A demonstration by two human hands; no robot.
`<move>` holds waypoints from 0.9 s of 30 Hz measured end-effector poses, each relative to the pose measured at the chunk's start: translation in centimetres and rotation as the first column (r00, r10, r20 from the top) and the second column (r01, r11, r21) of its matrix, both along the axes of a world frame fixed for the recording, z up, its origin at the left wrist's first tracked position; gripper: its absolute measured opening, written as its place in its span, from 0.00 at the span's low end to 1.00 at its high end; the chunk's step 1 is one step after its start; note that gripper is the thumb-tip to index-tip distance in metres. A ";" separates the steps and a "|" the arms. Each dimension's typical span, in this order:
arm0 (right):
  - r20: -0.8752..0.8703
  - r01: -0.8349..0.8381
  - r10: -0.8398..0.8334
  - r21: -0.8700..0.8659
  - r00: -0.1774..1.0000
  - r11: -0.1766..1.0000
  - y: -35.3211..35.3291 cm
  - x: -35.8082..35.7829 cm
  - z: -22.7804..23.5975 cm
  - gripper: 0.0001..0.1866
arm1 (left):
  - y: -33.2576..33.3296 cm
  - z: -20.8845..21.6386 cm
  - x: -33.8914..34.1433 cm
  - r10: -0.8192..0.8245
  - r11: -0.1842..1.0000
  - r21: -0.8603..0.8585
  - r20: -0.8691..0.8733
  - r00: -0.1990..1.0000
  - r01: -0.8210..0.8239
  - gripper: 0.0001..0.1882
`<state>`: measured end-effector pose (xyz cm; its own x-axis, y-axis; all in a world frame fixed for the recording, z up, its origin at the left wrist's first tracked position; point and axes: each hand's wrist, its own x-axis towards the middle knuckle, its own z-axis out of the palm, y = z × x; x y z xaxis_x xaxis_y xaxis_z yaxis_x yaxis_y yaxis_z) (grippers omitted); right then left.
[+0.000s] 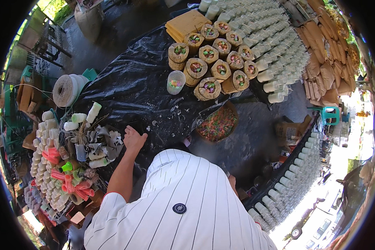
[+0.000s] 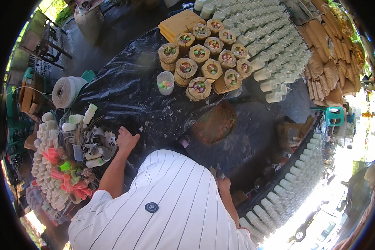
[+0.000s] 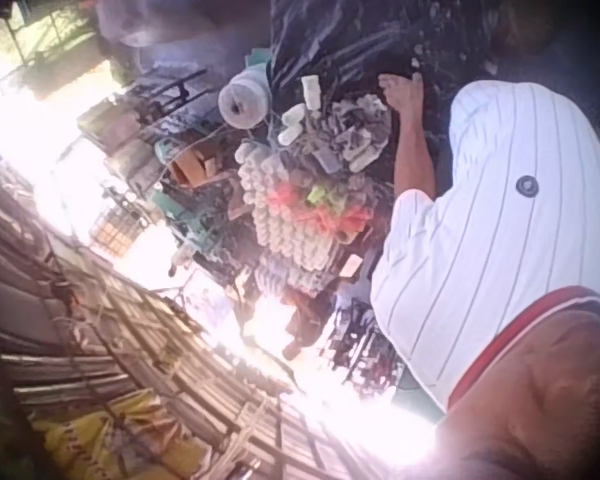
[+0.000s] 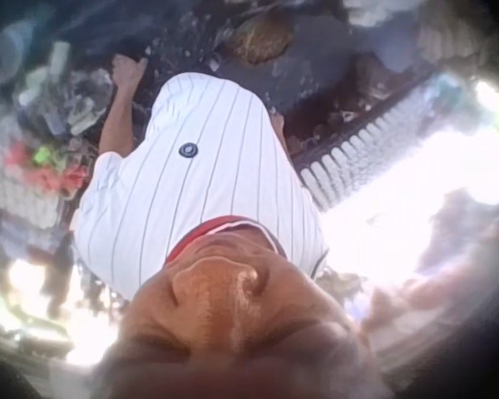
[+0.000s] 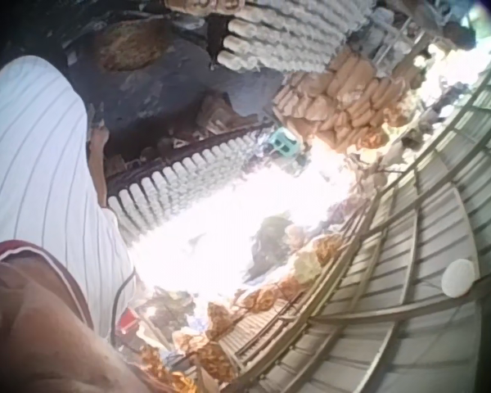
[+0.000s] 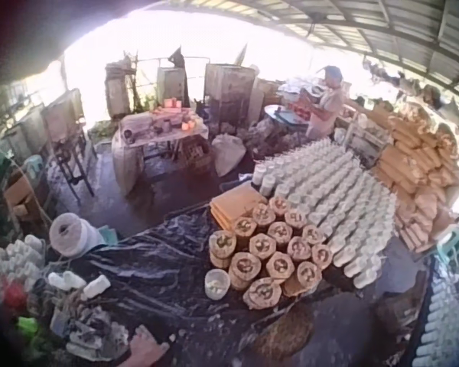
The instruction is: The person places small colored wax pieces into hollowed coconut shells, then inserts a wick into each shell. The person handles the shells and wicks by hand and arranges the finished units on a table.
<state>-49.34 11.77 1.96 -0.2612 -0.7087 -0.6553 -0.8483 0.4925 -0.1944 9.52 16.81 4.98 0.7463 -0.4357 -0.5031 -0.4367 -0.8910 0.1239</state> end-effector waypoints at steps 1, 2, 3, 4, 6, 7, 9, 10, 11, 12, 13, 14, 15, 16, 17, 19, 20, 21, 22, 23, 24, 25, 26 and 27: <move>-0.006 -0.028 0.028 -0.002 1.000 1.000 0.0 -0.1 -0.5 0.26 | -0.1 0.0 0.2 0.011 1.000 0.003 -0.004 1.000 -0.010 0.57; 0.012 -0.045 0.046 -0.069 0.999 0.997 0.5 -0.3 -0.8 0.27 | -0.1 0.0 0.3 0.020 1.000 0.007 -0.009 1.000 -0.020 0.57; 0.008 -0.058 0.059 -0.097 0.998 0.994 0.9 -0.6 -1.1 0.27 | 0.0 0.0 0.3 0.027 1.000 0.010 -0.013 1.000 -0.027 0.56; 0.002 -0.066 0.067 -0.131 0.998 0.989 1.1 -1.0 -1.6 0.27 | -0.3 0.2 0.2 0.028 1.000 0.009 -0.021 0.999 -0.028 0.56; -0.004 -0.077 0.078 -0.162 0.997 0.984 1.3 -1.4 -2.3 0.26 | -0.3 0.7 0.2 0.037 0.999 0.009 -0.034 0.999 -0.037 0.56; -0.004 -0.081 0.081 -0.160 0.997 0.984 1.2 -1.4 -2.5 0.26 | 0.1 0.3 0.2 0.045 0.999 -0.001 -0.019 0.999 -0.045 0.57; -0.021 -0.064 0.062 -0.104 0.998 0.992 1.4 -1.9 -2.5 0.25 | 0.0 -0.6 0.2 0.027 0.999 -0.039 0.008 1.000 -0.027 0.58; -0.036 -0.061 0.060 -0.044 0.998 0.997 1.0 -1.8 -2.2 0.25 | -0.2 -0.6 0.3 0.027 0.999 -0.031 0.009 1.000 -0.027 0.58; -0.050 -0.056 0.056 0.017 0.997 0.998 0.8 -1.6 -2.0 0.24 | -0.1 -0.5 0.3 0.026 0.999 -0.023 0.010 1.000 -0.026 0.58; -0.062 -0.039 0.040 0.029 0.997 0.999 0.7 -1.4 -1.8 0.25 | 0.0 -0.4 0.5 0.023 1.000 -0.014 0.011 1.000 -0.023 0.58; -0.076 -0.018 0.021 0.036 0.997 0.999 0.6 -1.5 -1.8 0.25 | 0.0 -0.3 0.7 0.027 1.000 0.001 0.006 1.000 -0.027 0.58; -0.087 -0.010 0.015 0.049 0.996 0.999 0.2 -1.1 -1.7 0.25 | 0.8 -0.3 1.2 0.044 0.999 0.021 0.004 0.999 -0.044 0.59; -0.082 0.005 -0.001 0.054 0.997 0.999 0.0 -0.6 -1.7 0.25 | 1.7 -0.2 1.7 0.061 0.997 0.042 0.003 0.998 -0.061 0.59; -0.077 0.045 -0.041 0.049 0.996 0.998 0.1 -0.3 -1.2 0.25 | 1.8 -0.3 2.0 0.041 0.998 0.051 0.029 0.999 -0.042 0.60; -0.071 0.084 -0.080 0.047 0.994 0.995 0.2 -0.1 -0.8 0.25 | 2.0 -0.4 2.5 0.021 0.998 0.061 0.056 0.998 -0.025 0.60; -0.108 0.066 -0.062 0.030 0.992 0.997 0.2 -0.3 -1.1 0.25 | 0.7 0.9 2.4 -0.032 0.997 0.069 0.094 0.995 0.025 0.61; -0.118 0.064 -0.061 0.024 0.991 0.998 0.1 -0.4 -1.4 0.25 | 0.1 2.3 2.1 -0.074 0.995 0.067 0.108 0.991 0.067 0.61; -0.124 0.083 -0.082 -0.002 0.989 0.997 0.0 -0.5 -1.3 0.25 | -1.9 4.1 1.7 -0.133 0.991 0.045 0.128 0.983 0.128 0.62; -0.047 0.156 -0.159 -0.074 0.986 0.985 -0.5 1.0 -0.7 0.24 | -2.8 5.3 1.7 -0.150 0.988 -0.018 0.144 0.978 0.154 0.60; 0.014 0.191 -0.191 -0.156 0.981 0.969 -2.0 2.2 -0.6 0.24 | -4.0 5.7 1.5 -0.176 0.979 -0.080 0.141 0.974 0.188 0.59; 0.078 0.230 -0.217 -0.235 0.973 0.945 -3.5 3.3 -0.5 0.24 | -5.1 6.2 1.5 -0.203 0.965 -0.141 0.142 0.969 0.223 0.57; 0.149 0.283 -0.247 -0.319 0.957 0.904 -4.6 4.3 -0.5 0.24 | -6.9 6.7 1.4 -0.242 0.939 -0.212 0.148 0.959 0.269 0.56; 0.274 0.389 -0.312 -0.298 0.910 0.872 -6.8 6.0 -0.7 0.20 | -7.8 6.6 1.0 -0.261 0.904 -0.287 0.212 0.942 0.316 0.51; 0.438 0.512 -0.391 -0.201 0.809 0.835 -9.5 7.5 -1.3 0.19 | -9.4 6.2 0.3 -0.284 0.874 -0.343 0.215 0.934 0.345 0.50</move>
<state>-41.88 2.25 0.68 -0.3865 -0.7434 -0.5459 -0.3784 0.6676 -0.6412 9.81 7.36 11.17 0.5928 -0.7912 -0.1503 -0.7262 -0.6058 0.3249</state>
